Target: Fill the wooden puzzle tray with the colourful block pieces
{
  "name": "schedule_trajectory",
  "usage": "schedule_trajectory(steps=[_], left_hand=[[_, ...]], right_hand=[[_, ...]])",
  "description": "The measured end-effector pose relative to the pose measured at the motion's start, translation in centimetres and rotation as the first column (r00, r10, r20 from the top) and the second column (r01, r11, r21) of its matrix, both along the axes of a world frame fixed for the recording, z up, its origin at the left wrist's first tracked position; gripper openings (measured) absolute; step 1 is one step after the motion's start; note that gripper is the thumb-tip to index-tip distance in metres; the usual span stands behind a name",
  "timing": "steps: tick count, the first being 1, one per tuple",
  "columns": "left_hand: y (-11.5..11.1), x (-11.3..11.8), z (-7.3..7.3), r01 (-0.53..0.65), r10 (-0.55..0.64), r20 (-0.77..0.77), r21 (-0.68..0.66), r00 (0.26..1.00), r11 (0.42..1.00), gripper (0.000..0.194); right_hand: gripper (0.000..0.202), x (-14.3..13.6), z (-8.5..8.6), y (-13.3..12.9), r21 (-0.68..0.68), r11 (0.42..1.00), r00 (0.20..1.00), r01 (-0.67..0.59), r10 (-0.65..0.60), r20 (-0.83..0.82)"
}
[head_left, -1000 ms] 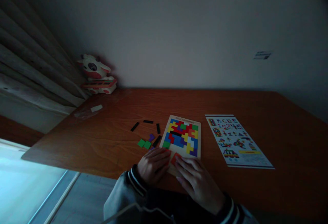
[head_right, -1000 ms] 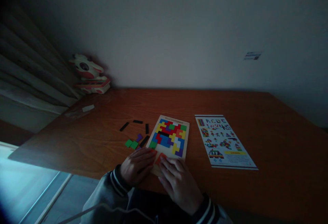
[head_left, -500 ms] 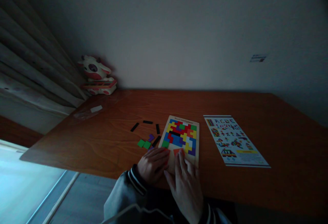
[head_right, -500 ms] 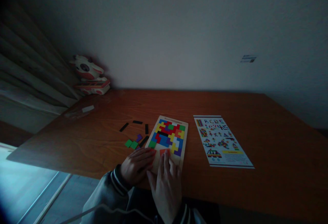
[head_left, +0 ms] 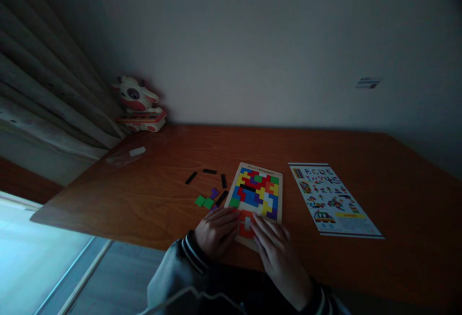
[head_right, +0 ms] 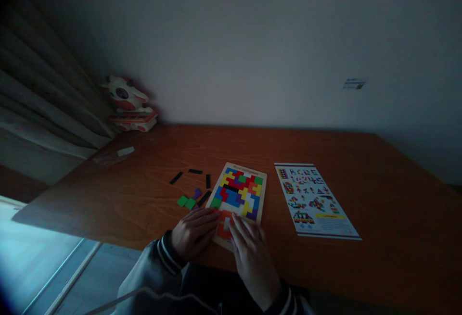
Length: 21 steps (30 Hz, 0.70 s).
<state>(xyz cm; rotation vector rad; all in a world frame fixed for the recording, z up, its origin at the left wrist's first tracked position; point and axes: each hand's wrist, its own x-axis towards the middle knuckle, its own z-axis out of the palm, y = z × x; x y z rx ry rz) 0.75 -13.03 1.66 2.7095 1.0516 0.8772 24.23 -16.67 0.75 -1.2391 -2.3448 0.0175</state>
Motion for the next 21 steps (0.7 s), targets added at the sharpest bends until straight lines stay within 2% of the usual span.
schedule_trajectory(steps=[7, 12, 14, 18, 21], left_hand=[[0.0, -0.2, -0.5, -0.006, 0.006, -0.001, -0.022, 1.000, 1.000, 0.031], [0.1, -0.3, -0.5, 0.002, -0.002, 0.002, -0.012, 1.000, 1.000, 0.029], [0.1, -0.2, -0.3, 0.001, -0.001, -0.001, 0.008, 1.000, 1.000, 0.028], [0.0, -0.1, 0.1, -0.009, 0.010, -0.020, 0.062, 1.000, 0.998, 0.025], [0.0, -0.2, 0.2, -0.052, 0.053, -0.010, 0.094, 0.999, 0.994, 0.021]], right_hand=[[0.037, -0.6, -0.7, -0.3, 0.053, 0.996, 0.997, -0.067, 0.066, 0.035], [0.034, -1.0, -0.6, -0.5, 0.057, 0.997, 0.995, -0.054, 0.058, -0.085], [0.032, -1.1, -0.5, -0.4, 0.051, 0.998, 0.991, -0.046, 0.052, -0.122], [0.034, -1.0, -0.3, -0.3, -0.005, 0.998, 0.994, -0.056, 0.056, -0.096], [0.037, -0.7, -0.4, -0.4, -0.036, 0.997, 0.990, -0.065, 0.059, -0.130]])
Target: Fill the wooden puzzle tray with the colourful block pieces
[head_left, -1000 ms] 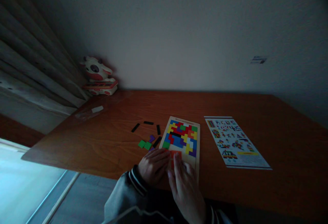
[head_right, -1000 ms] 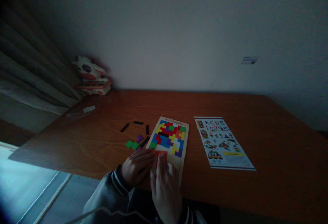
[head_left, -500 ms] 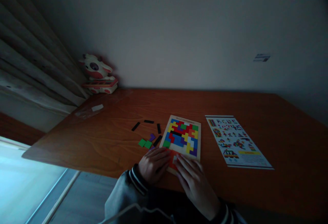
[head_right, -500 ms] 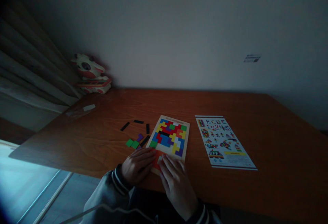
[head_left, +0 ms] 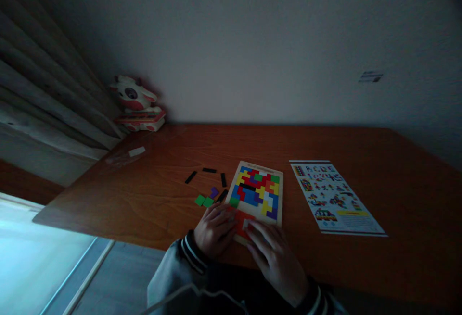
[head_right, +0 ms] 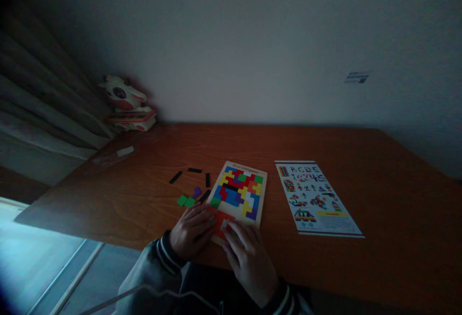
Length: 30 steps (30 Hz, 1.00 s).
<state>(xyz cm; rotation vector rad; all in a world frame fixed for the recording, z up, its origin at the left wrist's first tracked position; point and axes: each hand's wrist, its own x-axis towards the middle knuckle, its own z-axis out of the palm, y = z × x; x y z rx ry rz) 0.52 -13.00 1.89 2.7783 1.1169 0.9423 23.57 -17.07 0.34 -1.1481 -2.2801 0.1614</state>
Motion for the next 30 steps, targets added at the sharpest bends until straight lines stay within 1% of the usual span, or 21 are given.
schedule_trajectory(steps=[2, 4, 7, 9, 11, 13, 16, 24, 27, 30], left_hand=[[0.1, -0.5, -0.1, -0.090, 0.089, 0.033, 0.020, 0.995, 0.996, 0.020], [0.4, -1.5, -0.3, -0.233, 0.229, 0.072, 0.043, 0.971, 0.972, 0.021], [0.9, -3.7, -0.9, -0.444, 0.438, 0.087, 0.076, 0.895, 0.893, 0.024], [1.1, -5.3, -1.4, -0.524, 0.521, 0.051, 0.073, 0.852, 0.849, 0.025], [1.2, -6.6, -1.8, -0.535, 0.535, 0.015, 0.053, 0.845, 0.843, 0.025], [1.1, -7.3, -2.1, -0.514, 0.514, 0.005, 0.039, 0.858, 0.857, 0.025], [1.1, -7.7, -2.3, -0.494, 0.493, 0.023, 0.036, 0.870, 0.869, 0.025], [1.6, -8.5, -2.3, -0.511, 0.510, 0.068, -0.012, 0.857, 0.860, 0.026], [1.6, -8.0, -1.7, -0.506, 0.507, 0.108, -0.039, 0.855, 0.862, 0.027], [1.3, -5.6, -0.7, -0.476, 0.477, 0.206, -0.057, 0.854, 0.877, 0.021]], right_hand=[[0.038, 0.2, -0.2, -0.1, 0.013, 1.000, 0.998, 0.009, -0.009, -0.057], [0.037, 0.4, -0.4, -0.1, 0.029, 0.999, 0.995, 0.032, -0.029, -0.099], [0.036, 0.5, -0.5, -0.1, 0.030, 0.997, 0.992, 0.069, -0.065, -0.105], [0.037, 0.5, -0.4, -0.1, 0.025, 0.998, 0.994, 0.062, -0.059, -0.093], [0.039, 0.5, -0.4, 0.0, 0.020, 0.999, 0.996, 0.041, -0.039, -0.079], [0.041, 0.5, -0.4, 0.1, 0.015, 0.999, 0.997, 0.032, -0.031, -0.068], [0.042, 0.5, -0.5, 0.0, 0.007, 0.999, 0.997, 0.042, -0.042, -0.061], [0.036, 0.4, -0.3, -0.2, 0.034, 0.995, 0.989, 0.093, -0.088, -0.120], [0.033, 0.4, -0.2, -0.2, 0.046, 0.992, 0.982, 0.114, -0.105, -0.154], [0.031, 0.4, -0.3, -0.1, 0.049, 0.990, 0.975, 0.134, -0.122, -0.187]])
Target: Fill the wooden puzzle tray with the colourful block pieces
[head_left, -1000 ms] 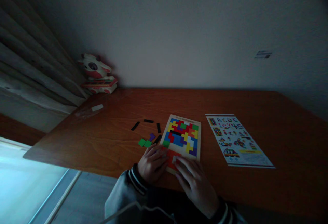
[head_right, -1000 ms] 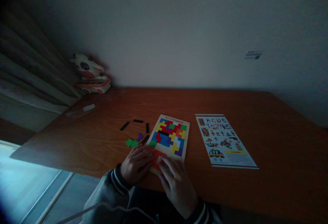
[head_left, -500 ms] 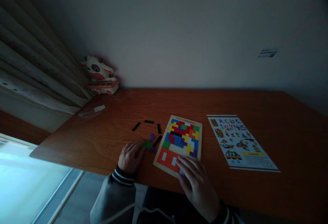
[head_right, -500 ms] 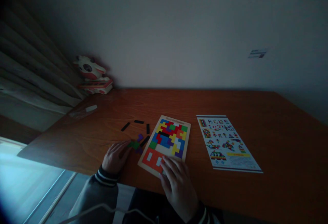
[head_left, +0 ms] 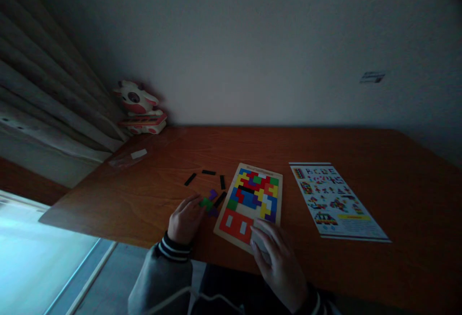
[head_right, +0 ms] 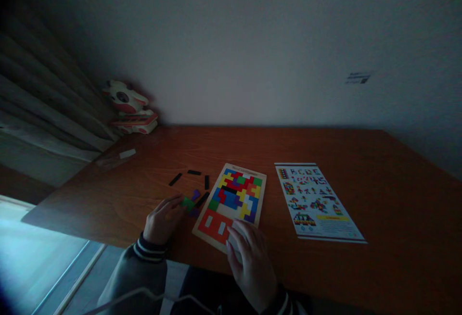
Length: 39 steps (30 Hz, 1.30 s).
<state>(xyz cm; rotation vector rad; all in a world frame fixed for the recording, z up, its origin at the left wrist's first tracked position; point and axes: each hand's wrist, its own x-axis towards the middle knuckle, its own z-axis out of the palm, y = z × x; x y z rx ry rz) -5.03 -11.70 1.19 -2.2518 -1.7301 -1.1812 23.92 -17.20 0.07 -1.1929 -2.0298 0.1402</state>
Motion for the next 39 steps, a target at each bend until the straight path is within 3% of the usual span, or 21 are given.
schedule_trajectory(steps=[5, 10, 14, 21, 32, 39], left_hand=[[-0.2, 6.5, 1.3, 0.196, -0.194, 0.068, -0.029, 0.979, 0.980, 0.016], [0.6, 10.0, 0.4, 0.234, -0.235, -0.026, -0.032, 0.972, 0.972, 0.017], [0.9, 10.3, -0.3, 0.291, -0.289, -0.183, -0.019, 0.940, 0.957, 0.023], [0.0, 9.2, 0.0, 0.302, -0.306, -0.354, -0.069, 0.884, 0.951, 0.031], [-0.6, 8.9, -0.4, 0.272, -0.304, -0.292, -0.145, 0.907, 0.951, 0.039], [-0.6, 8.5, -0.7, 0.250, -0.261, -0.239, -0.077, 0.935, 0.965, 0.038]], right_hand=[[0.027, 0.0, 0.0, -0.1, -0.001, 0.999, 0.998, 0.054, -0.054, -0.025], [0.026, 0.0, 0.1, -0.1, 0.015, 0.996, 0.996, 0.083, -0.082, -0.044], [0.023, 0.0, 0.2, 0.0, 0.026, 0.995, 0.994, 0.096, -0.094, -0.063], [0.025, 0.1, 0.1, -0.2, -0.012, 0.997, 0.995, 0.070, -0.071, -0.070], [0.023, 0.0, 0.4, -0.1, -0.033, 0.997, 0.995, 0.075, -0.077, -0.070], [0.020, 1.4, 0.1, -1.4, 0.002, 0.996, 0.996, 0.091, -0.091, -0.008]])
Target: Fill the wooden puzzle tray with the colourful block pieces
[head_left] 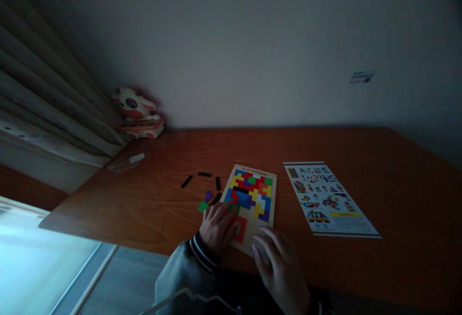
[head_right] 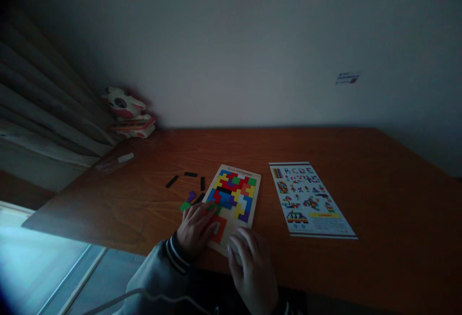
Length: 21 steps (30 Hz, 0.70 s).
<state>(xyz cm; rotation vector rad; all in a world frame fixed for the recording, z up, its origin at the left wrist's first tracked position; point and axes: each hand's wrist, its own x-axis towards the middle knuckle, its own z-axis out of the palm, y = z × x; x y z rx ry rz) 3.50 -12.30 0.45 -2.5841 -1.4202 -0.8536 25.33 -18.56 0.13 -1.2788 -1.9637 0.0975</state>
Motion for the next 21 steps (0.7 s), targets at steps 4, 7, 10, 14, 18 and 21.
schedule_trajectory(steps=[4, 7, 10, 14, 18, 21], left_hand=[[-0.2, -0.4, -0.1, -0.048, 0.047, 0.040, 0.018, 0.998, 0.999, 0.031], [-0.1, -0.8, 0.1, -0.064, 0.062, 0.061, 0.043, 0.996, 0.997, 0.024], [0.3, -1.7, 0.3, -0.114, 0.105, 0.105, 0.078, 0.989, 0.990, 0.023], [1.3, -3.9, 0.1, -0.199, 0.185, 0.132, 0.096, 0.974, 0.975, 0.024], [2.3, -6.4, -0.5, -0.227, 0.217, 0.104, 0.107, 0.971, 0.968, 0.028], [2.7, -7.5, -0.7, -0.225, 0.212, 0.108, 0.116, 0.971, 0.967, 0.024]], right_hand=[[0.022, 1.3, -0.5, -0.8, 0.036, 0.999, 0.998, -0.001, -0.002, 0.068], [0.027, 2.0, -0.7, -1.2, 0.059, 0.998, 0.992, -0.029, 0.021, 0.126], [0.032, 2.8, -0.8, -1.6, 0.058, 0.997, 0.984, -0.043, 0.032, 0.175], [0.039, 3.9, -1.1, -2.0, 0.074, 0.997, 0.982, -0.030, 0.015, 0.189], [0.042, 4.2, -1.7, -2.0, 0.097, 0.995, 0.983, 0.034, -0.051, 0.177], [0.044, 3.9, -2.1, -2.0, 0.096, 0.992, 0.979, 0.087, -0.103, 0.174]])
